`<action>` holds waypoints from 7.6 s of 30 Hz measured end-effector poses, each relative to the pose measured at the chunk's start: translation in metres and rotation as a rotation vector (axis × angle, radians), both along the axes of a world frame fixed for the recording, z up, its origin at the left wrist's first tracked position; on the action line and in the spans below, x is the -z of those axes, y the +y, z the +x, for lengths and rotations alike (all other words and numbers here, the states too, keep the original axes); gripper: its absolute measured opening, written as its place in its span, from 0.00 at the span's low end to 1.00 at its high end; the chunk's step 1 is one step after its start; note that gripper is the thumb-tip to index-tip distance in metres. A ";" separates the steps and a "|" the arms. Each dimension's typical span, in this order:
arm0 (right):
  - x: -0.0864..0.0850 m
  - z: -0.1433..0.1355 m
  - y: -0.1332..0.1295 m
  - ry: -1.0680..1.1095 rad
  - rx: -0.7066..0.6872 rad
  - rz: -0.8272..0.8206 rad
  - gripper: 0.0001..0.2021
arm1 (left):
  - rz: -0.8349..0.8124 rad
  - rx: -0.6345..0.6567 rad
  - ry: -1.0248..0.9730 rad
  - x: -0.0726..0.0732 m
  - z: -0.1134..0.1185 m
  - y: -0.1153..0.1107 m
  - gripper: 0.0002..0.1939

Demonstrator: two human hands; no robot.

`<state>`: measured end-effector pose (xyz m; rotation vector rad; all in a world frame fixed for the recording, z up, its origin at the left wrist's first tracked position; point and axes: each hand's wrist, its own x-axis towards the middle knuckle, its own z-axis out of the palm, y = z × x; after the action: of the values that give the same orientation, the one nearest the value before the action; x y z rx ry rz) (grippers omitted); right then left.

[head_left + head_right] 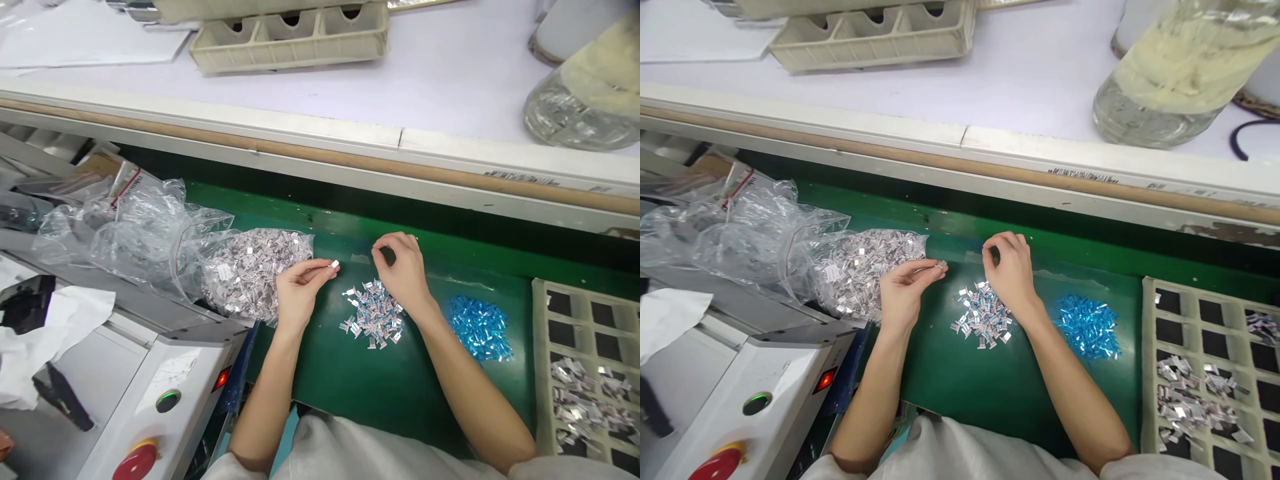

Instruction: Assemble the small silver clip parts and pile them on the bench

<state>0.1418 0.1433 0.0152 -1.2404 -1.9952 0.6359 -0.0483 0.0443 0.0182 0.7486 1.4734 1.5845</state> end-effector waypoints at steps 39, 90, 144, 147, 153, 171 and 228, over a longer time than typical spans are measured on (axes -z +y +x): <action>-0.031 -0.019 -0.024 0.250 -0.319 -0.340 0.05 | 0.000 0.082 0.165 0.002 0.016 -0.002 0.07; 0.021 0.004 0.006 -0.261 -0.057 -0.003 0.18 | -0.473 -0.018 1.282 0.002 -0.036 -0.012 0.10; -0.016 -0.017 -0.020 0.050 -0.545 -0.184 0.12 | -0.086 0.313 0.286 -0.003 0.006 -0.013 0.28; -0.021 -0.012 -0.019 -0.002 -0.533 -0.188 0.13 | -0.053 0.231 0.388 -0.004 -0.002 -0.013 0.23; -0.023 -0.007 -0.025 -0.257 -0.615 -0.212 0.14 | -0.037 -0.086 0.872 0.004 -0.034 -0.012 0.10; 0.017 -0.004 0.002 -0.197 -0.119 0.002 0.19 | -0.201 0.032 1.367 0.018 -0.042 0.001 0.12; -0.022 -0.020 -0.023 0.229 -0.384 -0.319 0.09 | 0.015 0.134 0.287 -0.005 -0.006 -0.006 0.10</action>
<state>0.1214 0.1208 0.0370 -0.9068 -1.9996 1.2665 -0.0539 0.0383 0.0229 1.0964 1.5778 1.4315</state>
